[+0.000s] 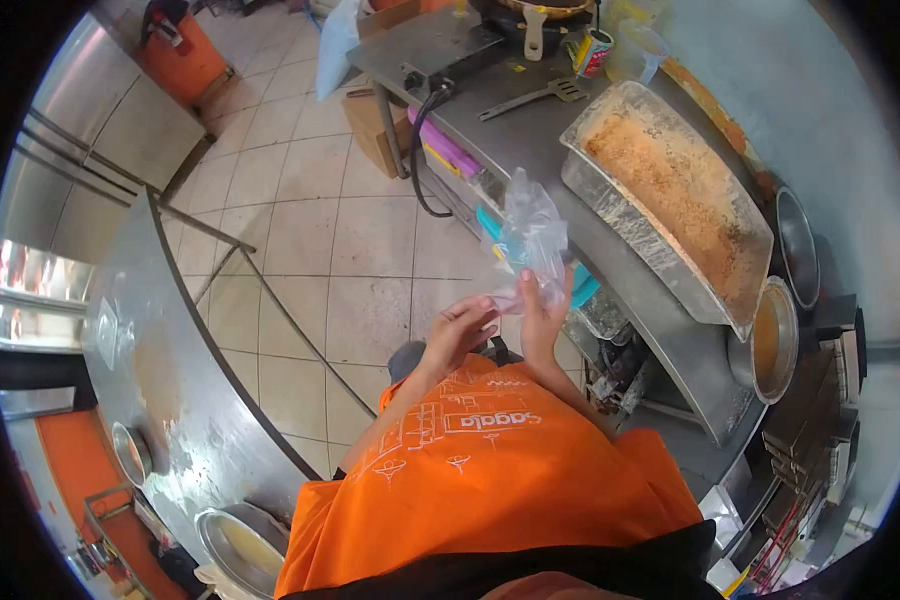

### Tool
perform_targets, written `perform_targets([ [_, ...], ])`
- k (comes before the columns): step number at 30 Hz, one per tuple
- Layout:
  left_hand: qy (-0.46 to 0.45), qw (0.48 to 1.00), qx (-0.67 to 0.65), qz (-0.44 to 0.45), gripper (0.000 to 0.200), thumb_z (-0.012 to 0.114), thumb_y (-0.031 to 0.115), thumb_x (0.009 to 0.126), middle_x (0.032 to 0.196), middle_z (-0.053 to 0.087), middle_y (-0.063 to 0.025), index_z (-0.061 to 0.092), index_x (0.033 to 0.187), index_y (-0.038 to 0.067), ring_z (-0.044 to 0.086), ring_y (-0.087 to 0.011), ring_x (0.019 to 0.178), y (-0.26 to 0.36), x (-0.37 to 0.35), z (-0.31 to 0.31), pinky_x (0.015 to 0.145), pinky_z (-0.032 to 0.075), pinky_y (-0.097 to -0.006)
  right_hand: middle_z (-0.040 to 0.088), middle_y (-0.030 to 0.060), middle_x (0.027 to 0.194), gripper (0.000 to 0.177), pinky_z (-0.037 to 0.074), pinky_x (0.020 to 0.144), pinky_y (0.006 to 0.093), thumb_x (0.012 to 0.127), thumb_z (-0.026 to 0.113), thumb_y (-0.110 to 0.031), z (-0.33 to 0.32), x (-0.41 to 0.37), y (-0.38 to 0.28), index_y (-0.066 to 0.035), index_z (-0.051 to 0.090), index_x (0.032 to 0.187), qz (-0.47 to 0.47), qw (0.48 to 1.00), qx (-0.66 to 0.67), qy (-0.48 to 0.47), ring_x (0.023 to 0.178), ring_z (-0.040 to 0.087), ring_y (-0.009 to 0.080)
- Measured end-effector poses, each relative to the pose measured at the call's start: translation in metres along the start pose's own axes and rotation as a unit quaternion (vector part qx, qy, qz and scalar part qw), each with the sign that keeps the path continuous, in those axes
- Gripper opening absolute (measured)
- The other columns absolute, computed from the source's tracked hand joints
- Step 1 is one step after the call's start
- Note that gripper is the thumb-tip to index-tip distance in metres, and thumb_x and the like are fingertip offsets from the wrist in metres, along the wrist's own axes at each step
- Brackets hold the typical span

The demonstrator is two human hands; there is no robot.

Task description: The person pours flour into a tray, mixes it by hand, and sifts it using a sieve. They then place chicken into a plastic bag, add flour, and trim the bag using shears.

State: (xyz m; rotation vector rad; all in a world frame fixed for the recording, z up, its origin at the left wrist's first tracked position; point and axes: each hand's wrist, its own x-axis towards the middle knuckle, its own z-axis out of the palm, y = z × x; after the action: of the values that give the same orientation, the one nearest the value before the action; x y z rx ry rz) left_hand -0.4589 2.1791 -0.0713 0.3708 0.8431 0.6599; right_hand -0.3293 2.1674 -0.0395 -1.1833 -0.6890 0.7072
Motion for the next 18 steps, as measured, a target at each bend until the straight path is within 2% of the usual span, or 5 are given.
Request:
perform_targets([
  [3, -0.049, 0.971, -0.223, -0.070, 0.026, 0.063, 0.019, 0.086, 0.106, 0.062, -0.0014, 0.060, 0.110, 0.008, 0.059, -0.0130, 0.096, 0.015, 0.010, 0.011, 0.083, 0.049, -0.0301, 0.055, 0.0061, 0.091, 0.034, 0.045, 0.070, 0.0245, 0.087, 0.062, -0.009, -0.011, 0.005, 0.025, -0.001, 0.040, 0.112, -0.015, 1.000, -0.007, 0.021, 0.078, 0.054, 0.0121],
  [8, 0.041, 0.998, 0.049, 0.013, 0.018, 0.068, 0.021, 0.083, 0.083, 0.065, 0.0013, 0.062, 0.093, 0.008, 0.061, -0.0090, 0.081, 0.026, 0.021, 0.016, 0.071, 0.050, -0.0228, 0.054, 0.0093, 0.096, 0.044, 0.045, 0.079, 0.0280, 0.085, 0.063, -0.007, -0.014, 0.011, 0.022, -0.001, 0.034, 0.118, 0.035, 0.999, -0.012, 0.023, 0.086, 0.055, 0.0167],
  [13, 0.084, 0.981, 0.170, 0.050, 0.012, 0.072, 0.014, 0.078, 0.079, 0.062, 0.0020, 0.063, 0.085, 0.011, 0.056, -0.0050, 0.069, 0.051, 0.029, 0.022, 0.058, 0.043, -0.0194, 0.053, 0.0054, 0.090, 0.054, 0.045, 0.074, 0.0286, 0.077, 0.069, -0.002, -0.014, 0.004, 0.010, -0.003, 0.035, 0.119, -0.183, 0.849, -0.440, 0.229, 0.081, 0.055, 0.0158],
  [16, -0.082, 0.971, 0.225, 0.019, 0.008, 0.067, 0.005, 0.078, 0.076, 0.061, 0.0005, 0.060, 0.080, 0.010, 0.055, -0.0056, 0.063, 0.039, 0.049, 0.001, 0.053, 0.041, -0.0188, 0.049, 0.0019, 0.080, 0.044, 0.044, 0.068, 0.0259, 0.075, 0.067, 0.003, -0.004, 0.001, 0.004, -0.003, 0.043, 0.111, 0.075, 0.989, -0.051, -0.116, 0.072, 0.053, 0.0134],
  [18, -0.066, 0.979, 0.192, 0.028, 0.007, 0.064, 0.002, 0.079, 0.074, 0.061, -0.0002, 0.061, 0.081, 0.009, 0.055, -0.0064, 0.060, 0.041, 0.063, -0.016, 0.051, 0.042, -0.0195, 0.048, 0.0011, 0.078, 0.040, 0.044, 0.067, 0.0252, 0.074, 0.065, 0.005, -0.012, 0.003, 0.021, -0.003, 0.045, 0.108, 0.044, 0.997, -0.051, -0.032, 0.071, 0.052, 0.0126],
])
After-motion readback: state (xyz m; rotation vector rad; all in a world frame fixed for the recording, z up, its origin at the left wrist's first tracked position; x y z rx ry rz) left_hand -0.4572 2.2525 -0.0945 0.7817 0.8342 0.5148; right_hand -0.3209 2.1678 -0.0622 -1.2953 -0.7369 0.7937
